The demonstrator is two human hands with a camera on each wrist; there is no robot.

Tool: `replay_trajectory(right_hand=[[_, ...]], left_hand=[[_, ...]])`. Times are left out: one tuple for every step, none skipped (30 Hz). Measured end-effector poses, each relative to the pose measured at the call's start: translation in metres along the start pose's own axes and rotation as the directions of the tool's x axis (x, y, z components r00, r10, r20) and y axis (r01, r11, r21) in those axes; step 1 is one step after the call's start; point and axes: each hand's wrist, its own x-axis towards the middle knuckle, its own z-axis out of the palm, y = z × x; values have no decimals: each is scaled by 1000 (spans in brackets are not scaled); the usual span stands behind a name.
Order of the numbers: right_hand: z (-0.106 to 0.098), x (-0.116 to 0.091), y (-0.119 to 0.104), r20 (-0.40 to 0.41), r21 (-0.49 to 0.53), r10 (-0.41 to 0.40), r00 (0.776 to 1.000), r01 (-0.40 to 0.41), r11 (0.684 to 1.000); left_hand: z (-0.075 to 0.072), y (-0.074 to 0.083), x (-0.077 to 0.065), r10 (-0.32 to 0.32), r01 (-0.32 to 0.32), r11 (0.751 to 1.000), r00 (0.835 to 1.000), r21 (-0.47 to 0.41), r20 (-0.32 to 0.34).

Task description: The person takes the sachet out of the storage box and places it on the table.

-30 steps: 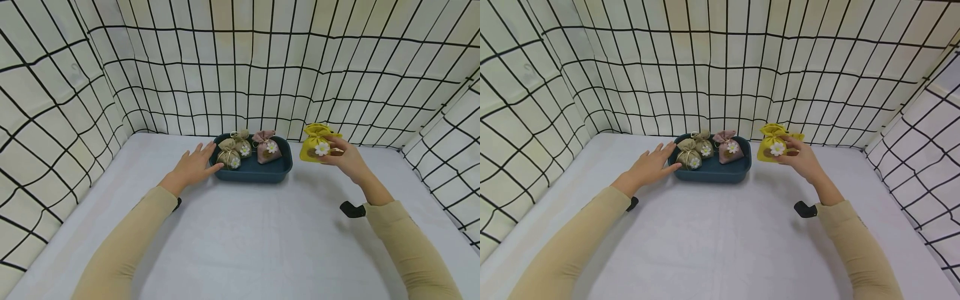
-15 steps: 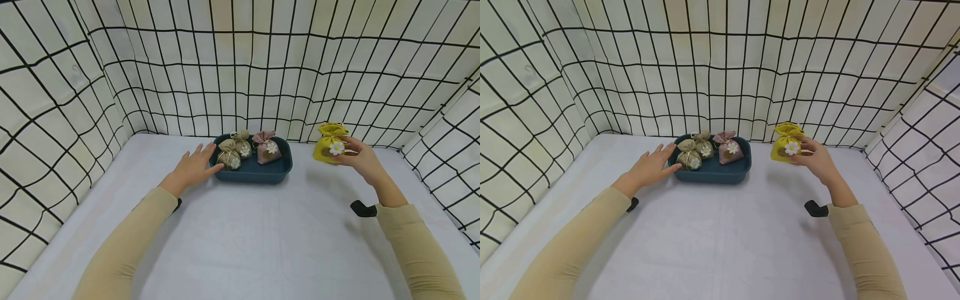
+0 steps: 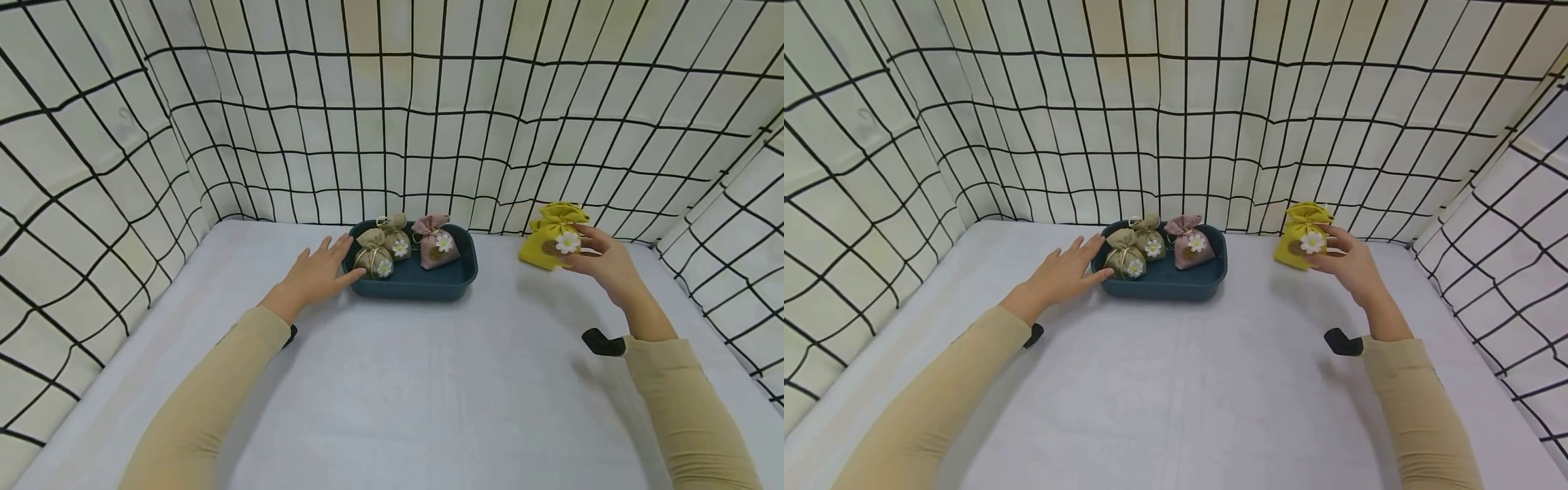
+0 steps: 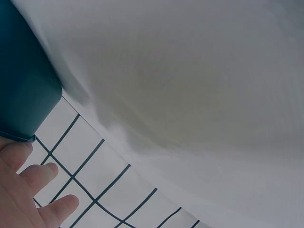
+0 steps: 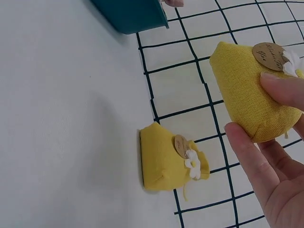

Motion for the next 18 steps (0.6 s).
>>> replay_trajectory(right_hand=[[-1, 0, 1, -5, -3, 3, 1000, -3, 1000], [-2, 0, 2, -10, -8, 5, 1000, -5, 1000], [-4, 0, 3, -14, -11, 9, 1000, -9, 1000], [-5, 0, 4, -17, -11, 14, 1000, -15, 1000], [-6, 1, 5, -21, -13, 18, 1000, -18, 1000], [-7, 1, 6, -25, -12, 23, 999, -23, 1000], [-8, 1, 8, -30, -15, 27, 999, -27, 1000], [-9, 1, 9, -34, -13, 30, 999, -30, 999], [-11, 0, 10, -37, -9, 32, 999, -33, 999], [-12, 0, 11, -40, -8, 34, 999, -34, 999], [-13, 0, 11, -41, -8, 35, 999, -35, 999], [-14, 0, 12, -42, -4, 39, 998, -39, 999], [-16, -1, 13, -43, -3, 41, 998, -42, 999], [-17, -1, 14, -42, -1, 45, 998, -45, 999], [-18, -1, 15, -43, -3, 47, 998, -47, 999], [-19, -1, 17, -46, -6, 55, 997, -55, 998], [-20, -1, 18, -48, -8, 60, 997, -60, 998], [-21, -1, 20, -50, -8, 64, 997, -65, 998]], left_hand=[[0, 0, 0, -1, 1, 1000, 1000, 1, 0], [1, 0, 0, -1, 1, 1000, 1000, 2, -1], [1, 0, 1, -2, 2, 1000, 1000, 3, 0], [1, 0, 1, -2, 2, 1000, 1000, 2, -1], [2, 0, 1, -3, 3, 1000, 1000, 2, -1], [2, -1, 1, -4, 4, 1000, 1000, 1, 0], [2, 0, 1, -4, 4, 1000, 1000, 1, 0], [2, 0, 1, -3, 3, 1000, 1000, 0, 0], [2, 0, 0, -4, 4, 1000, 1000, -2, 1], [2, 0, 0, -4, 4, 1000, 1000, -4, 1], [2, 0, 0, -5, 5, 1000, 1000, -4, 2], [2, 0, 0, -4, 4, 1000, 1000, -3, 1], [2, 0, 0, -3, 3, 1000, 1000, -3, 0], [2, 0, 0, -3, 3, 1000, 1000, -3, -1], [2, 0, 0, -3, 3, 1000, 1000, -2, -2], [2, 0, 0, -3, 3, 1000, 1000, -1, -3], [2, 0, 0, -3, 3, 1000, 1000, -1, -4], [2, 0, 0, -4, 4, 1000, 1000, 0, -4]])
